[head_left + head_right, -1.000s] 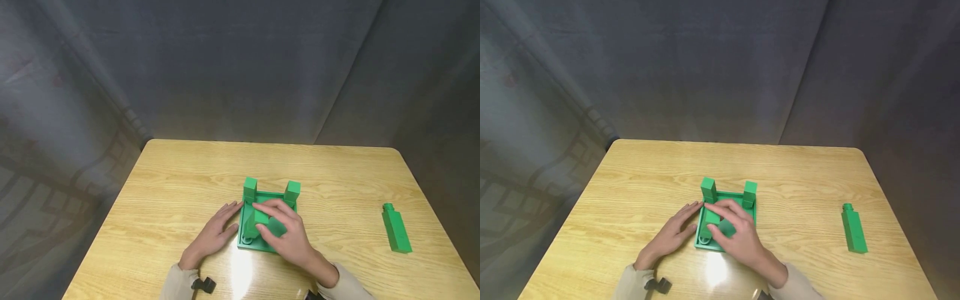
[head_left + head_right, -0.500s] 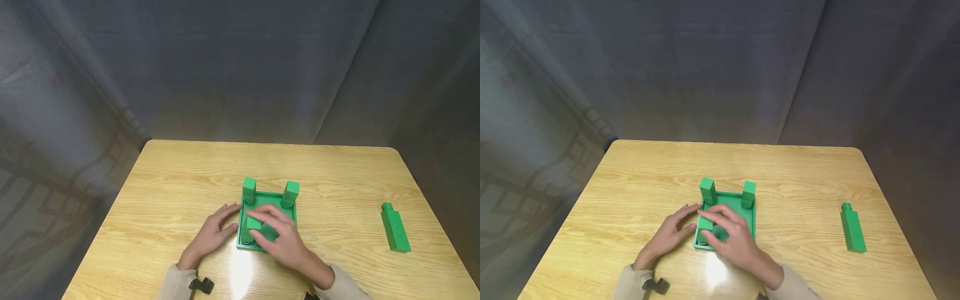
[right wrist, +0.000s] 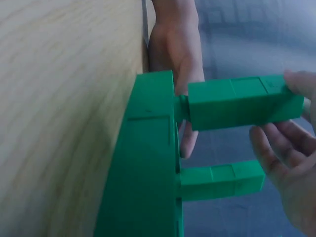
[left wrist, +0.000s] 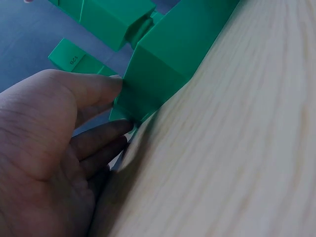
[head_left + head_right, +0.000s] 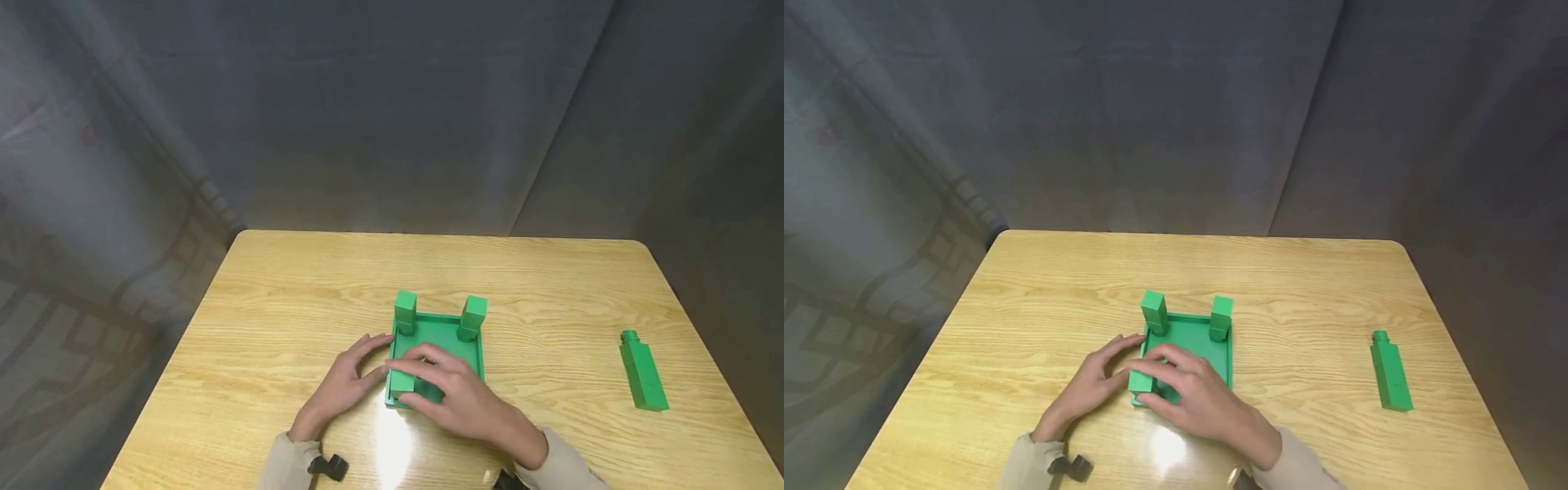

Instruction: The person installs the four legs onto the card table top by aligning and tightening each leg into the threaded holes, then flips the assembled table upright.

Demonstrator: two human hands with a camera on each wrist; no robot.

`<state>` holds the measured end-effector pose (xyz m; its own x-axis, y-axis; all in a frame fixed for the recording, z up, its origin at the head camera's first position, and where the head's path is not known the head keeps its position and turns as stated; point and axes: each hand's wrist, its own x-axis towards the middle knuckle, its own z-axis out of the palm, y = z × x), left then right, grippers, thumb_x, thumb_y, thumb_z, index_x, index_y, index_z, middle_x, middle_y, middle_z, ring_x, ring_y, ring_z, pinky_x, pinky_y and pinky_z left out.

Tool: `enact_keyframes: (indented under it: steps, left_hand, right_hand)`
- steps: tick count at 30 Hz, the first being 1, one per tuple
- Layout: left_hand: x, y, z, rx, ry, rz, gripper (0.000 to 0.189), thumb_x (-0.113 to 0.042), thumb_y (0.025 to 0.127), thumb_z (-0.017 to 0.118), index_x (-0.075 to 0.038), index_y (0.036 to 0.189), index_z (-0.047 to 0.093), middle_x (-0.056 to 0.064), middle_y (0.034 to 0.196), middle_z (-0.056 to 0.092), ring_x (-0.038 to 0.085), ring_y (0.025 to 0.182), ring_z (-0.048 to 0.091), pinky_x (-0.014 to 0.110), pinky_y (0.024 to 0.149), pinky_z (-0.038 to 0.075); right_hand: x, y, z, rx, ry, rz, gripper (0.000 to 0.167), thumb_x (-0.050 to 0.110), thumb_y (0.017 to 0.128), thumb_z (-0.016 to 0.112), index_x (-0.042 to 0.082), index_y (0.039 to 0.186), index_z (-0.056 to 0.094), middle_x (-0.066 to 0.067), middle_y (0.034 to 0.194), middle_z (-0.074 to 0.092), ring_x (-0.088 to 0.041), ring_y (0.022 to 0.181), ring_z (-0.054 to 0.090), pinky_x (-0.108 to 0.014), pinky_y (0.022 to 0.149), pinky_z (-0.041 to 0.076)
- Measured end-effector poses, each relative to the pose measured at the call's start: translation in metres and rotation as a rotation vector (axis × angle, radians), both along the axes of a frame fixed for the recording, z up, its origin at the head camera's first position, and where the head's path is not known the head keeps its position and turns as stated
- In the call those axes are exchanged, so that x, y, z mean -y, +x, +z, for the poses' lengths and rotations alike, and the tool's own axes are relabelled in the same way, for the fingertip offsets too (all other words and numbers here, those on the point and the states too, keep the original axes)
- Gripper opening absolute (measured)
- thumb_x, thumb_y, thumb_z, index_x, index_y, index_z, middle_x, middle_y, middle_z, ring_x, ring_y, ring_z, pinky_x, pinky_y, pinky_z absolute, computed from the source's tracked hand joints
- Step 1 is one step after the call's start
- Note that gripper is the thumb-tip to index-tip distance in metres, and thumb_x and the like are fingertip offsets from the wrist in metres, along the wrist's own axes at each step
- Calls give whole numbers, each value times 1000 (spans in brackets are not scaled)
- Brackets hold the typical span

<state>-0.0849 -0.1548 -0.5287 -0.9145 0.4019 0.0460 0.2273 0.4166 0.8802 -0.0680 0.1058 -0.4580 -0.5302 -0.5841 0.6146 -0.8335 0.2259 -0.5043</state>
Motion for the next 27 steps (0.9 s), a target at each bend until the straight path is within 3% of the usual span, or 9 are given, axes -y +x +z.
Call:
enact_keyframes:
  steps: [7,12,18,22,27]
  left_hand:
    - [0,0,-1,-7,-7,1,53,-24,110,70,-20,161,59,3,168,55,38,164,37,63,138,18]
    - [1,-1,-1,-5,2,-5,53,-23,109,70,-21,161,59,3,168,55,39,164,36,63,138,18]
    - [0,0,-1,-9,13,-6,53,-22,109,71,-22,161,59,5,168,55,43,163,36,67,136,19]
    - [0,0,0,-28,21,-10,53,-21,109,70,-20,161,60,7,167,56,44,162,38,69,135,19]
    - [0,-1,0,-13,14,-11,53,-22,109,71,-21,161,59,3,167,56,37,163,39,62,138,18]
  right_hand:
    - [-11,-3,3,67,78,44,55,8,103,71,13,157,64,-1,132,71,-12,109,69,-23,86,59]
    - [-10,-5,1,97,47,-4,42,15,105,77,11,146,70,0,130,73,-13,107,72,-33,87,66]
    - [-6,-4,-2,159,-15,-88,39,35,99,87,13,126,70,-1,125,74,-16,94,73,-32,76,67]
    - [-4,-4,-4,138,-49,-92,40,33,97,89,13,125,69,-4,123,75,-18,89,72,-32,73,67]
    - [-4,-6,-3,81,-30,-54,45,27,99,87,11,139,75,-1,122,74,-11,92,69,-22,75,62]
